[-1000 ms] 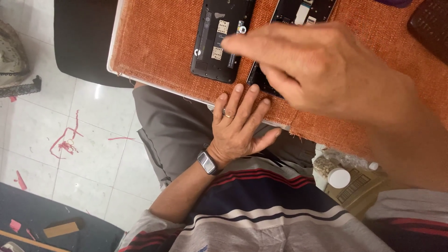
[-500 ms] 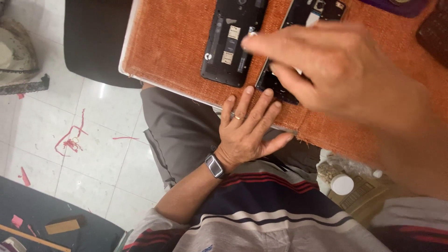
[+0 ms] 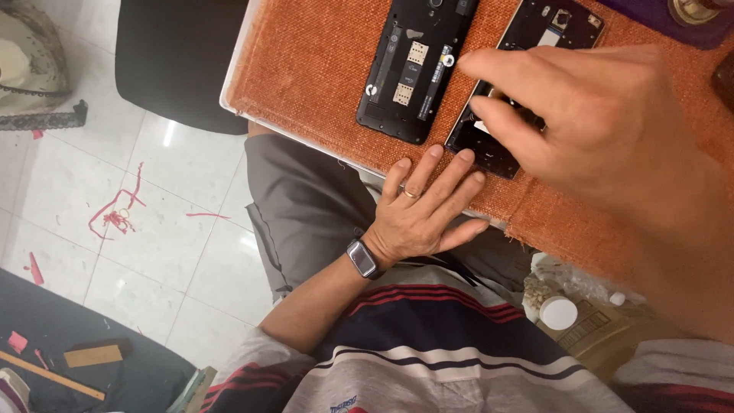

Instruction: Disassembling mobile phones by removing internal screws and detaching components using a precision screwdriver.

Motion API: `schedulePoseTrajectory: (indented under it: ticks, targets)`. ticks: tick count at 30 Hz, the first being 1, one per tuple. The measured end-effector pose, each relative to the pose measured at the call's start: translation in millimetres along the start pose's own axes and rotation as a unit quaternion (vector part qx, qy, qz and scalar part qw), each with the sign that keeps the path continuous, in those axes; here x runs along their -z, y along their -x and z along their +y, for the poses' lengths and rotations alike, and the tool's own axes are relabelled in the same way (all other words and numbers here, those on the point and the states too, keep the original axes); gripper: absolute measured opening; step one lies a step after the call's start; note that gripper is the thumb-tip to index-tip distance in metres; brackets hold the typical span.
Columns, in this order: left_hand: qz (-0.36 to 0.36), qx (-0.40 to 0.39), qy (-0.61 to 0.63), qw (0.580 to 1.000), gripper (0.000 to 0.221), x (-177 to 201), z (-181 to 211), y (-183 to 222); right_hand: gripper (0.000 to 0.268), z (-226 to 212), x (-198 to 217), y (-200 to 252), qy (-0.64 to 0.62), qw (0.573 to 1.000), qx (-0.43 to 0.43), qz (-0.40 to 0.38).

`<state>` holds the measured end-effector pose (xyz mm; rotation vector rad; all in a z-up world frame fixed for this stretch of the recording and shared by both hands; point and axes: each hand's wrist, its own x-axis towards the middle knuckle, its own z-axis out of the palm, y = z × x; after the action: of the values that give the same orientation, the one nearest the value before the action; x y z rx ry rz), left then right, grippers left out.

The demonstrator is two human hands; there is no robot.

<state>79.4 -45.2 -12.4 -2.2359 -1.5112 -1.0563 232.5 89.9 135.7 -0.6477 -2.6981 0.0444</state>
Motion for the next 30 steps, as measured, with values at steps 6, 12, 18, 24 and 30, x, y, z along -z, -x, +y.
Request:
schedulePoseTrajectory:
  ticks: [6,12,18,24,30]
  targets:
    - [-0.005,0.003,0.01,1.0,0.052,-0.3,-0.1,1.3,0.029,-1.7,2.3,0.1,-0.034,0.998,0.035,-0.038]
    - [-0.013,0.002,0.002,1.0,0.053,-1.3,-0.2,2.2,0.034,-4.2,6.2,-6.8,-0.062,0.997,0.032,-0.034]
    - [-0.007,0.002,0.001,1.0,0.053,-1.4,-0.4,0.1,0.013,3.9,-1.9,1.7,0.034,0.999,-0.009,-0.003]
    - [-0.011,-0.001,-0.003,1.0,0.053,-1.5,-0.2,0.5,0.015,2.0,-3.5,4.0,0.04,0.999,0.003,-0.005]
    - [0.005,-0.001,-0.01,1.0,0.053,-3.8,-1.2,0.5,0.041,-5.0,13.6,-9.9,-0.071,0.994,0.035,-0.08]
